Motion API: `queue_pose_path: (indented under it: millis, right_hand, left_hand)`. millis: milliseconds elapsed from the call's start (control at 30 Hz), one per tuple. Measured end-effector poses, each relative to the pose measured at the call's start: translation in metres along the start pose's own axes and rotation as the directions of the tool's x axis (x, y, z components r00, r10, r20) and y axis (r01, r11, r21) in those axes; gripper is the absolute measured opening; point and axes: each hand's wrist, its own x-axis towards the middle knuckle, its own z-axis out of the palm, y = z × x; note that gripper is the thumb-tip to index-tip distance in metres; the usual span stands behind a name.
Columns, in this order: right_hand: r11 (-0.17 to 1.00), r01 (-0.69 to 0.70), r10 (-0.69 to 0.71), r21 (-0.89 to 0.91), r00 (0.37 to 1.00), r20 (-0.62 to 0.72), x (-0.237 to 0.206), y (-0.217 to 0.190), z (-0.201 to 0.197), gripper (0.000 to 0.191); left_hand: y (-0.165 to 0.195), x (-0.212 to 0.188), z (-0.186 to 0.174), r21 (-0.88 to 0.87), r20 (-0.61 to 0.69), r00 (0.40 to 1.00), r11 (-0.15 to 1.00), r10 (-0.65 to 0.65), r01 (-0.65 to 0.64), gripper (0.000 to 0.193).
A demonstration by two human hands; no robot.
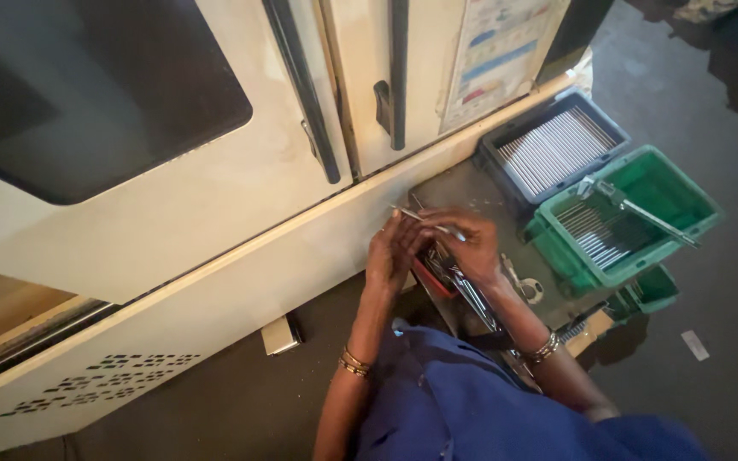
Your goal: The person uses a vernier caliper to measure the diameter of metal rods. They open the machine door, insert a rod into the chuck, close the door, and then measure the rod with the caliper. This process is repeated for several rods.
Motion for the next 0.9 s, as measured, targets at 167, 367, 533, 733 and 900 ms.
queue_pose_path:
  millis: [167, 367, 533, 733, 900]
  right_hand:
    - [0.967, -0.038, 0.015, -0.253, 0.995, -0.094, -0.007, -0.034, -0.011, 0.023]
    - [0.912, 0.003, -0.050, -0.410, 0.993, -0.104, -0.012, -0.056, -0.018, 0.022]
    - [0.910, -0.037, -0.011, -0.414, 0.994, -0.113, -0.014, -0.053, -0.019, 0.022]
    - [0.958, 0.266, -0.229, 0.112, 0.937, -0.264, -0.019, -0.038, -0.093, 0.026]
    - [0.542, 0.457, 0.006, 0.705, 0.837, -0.547, -0.031, -0.016, -0.210, 0.026]
  left_hand:
    - [-0.019, 0.000, 0.005, -0.014, -0.018, 0.997, 0.997, -0.070, 0.070, 0.047]
    - [-0.041, -0.003, 0.008, -0.078, 0.039, 0.980, 0.977, -0.194, 0.196, 0.036]
    - [-0.052, -0.002, 0.005, -0.089, 0.063, 0.968, 0.965, -0.242, 0.247, 0.033]
    - [-0.065, 0.003, -0.009, -0.033, 0.027, 0.944, 0.944, -0.328, 0.329, 0.038]
    - [-0.066, 0.013, -0.024, -0.111, -0.098, 0.944, 0.946, -0.316, 0.306, 0.036]
